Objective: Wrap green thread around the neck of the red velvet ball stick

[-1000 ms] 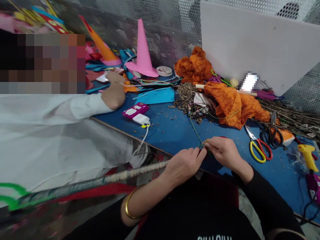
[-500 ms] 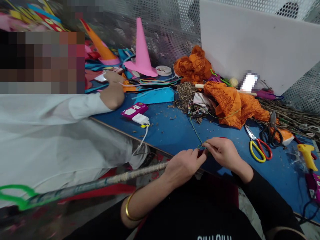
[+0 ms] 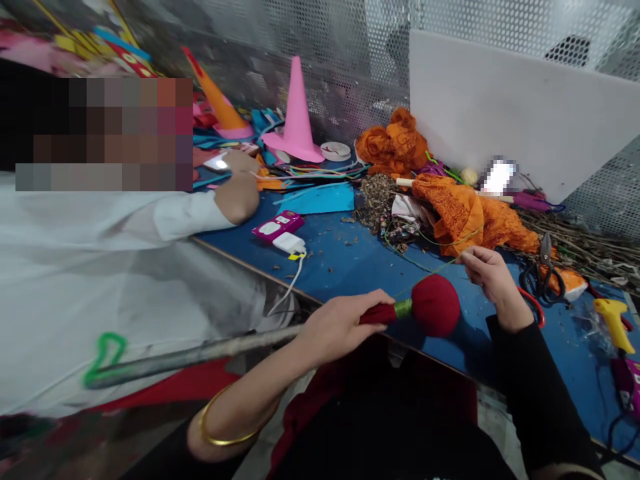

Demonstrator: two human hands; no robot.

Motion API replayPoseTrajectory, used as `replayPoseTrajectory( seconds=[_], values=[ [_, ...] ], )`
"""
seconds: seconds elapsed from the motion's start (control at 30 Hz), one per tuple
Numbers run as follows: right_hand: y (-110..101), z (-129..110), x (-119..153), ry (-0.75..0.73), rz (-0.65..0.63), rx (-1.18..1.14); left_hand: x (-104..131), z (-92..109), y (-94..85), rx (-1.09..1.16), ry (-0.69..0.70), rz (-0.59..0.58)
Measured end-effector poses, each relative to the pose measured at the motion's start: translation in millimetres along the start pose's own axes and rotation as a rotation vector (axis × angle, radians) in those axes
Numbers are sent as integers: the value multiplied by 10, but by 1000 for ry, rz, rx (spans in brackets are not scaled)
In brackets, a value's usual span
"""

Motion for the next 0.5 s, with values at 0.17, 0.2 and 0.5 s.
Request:
replayPoseTrajectory(
  seconds=[0.17, 0.2, 0.5],
  values=[
    [-88, 25, -76, -217, 399, 440, -7, 30, 154, 826, -82, 41],
    [-57, -15, -49, -284, 462, 554, -12, 42, 167, 949, -100, 62],
    [1054, 124, 345, -361, -282, 250, -58, 160, 230, 1295, -124, 112]
  ],
)
Point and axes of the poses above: each hand's wrist, its own x-axis away from the middle knuckle, its own y-axis out of the palm, z = x × y, the point moved 6 cm from there along -x, towards the middle knuckle, and after that the axes turned 8 degrees about y, right-handed, at the moved point
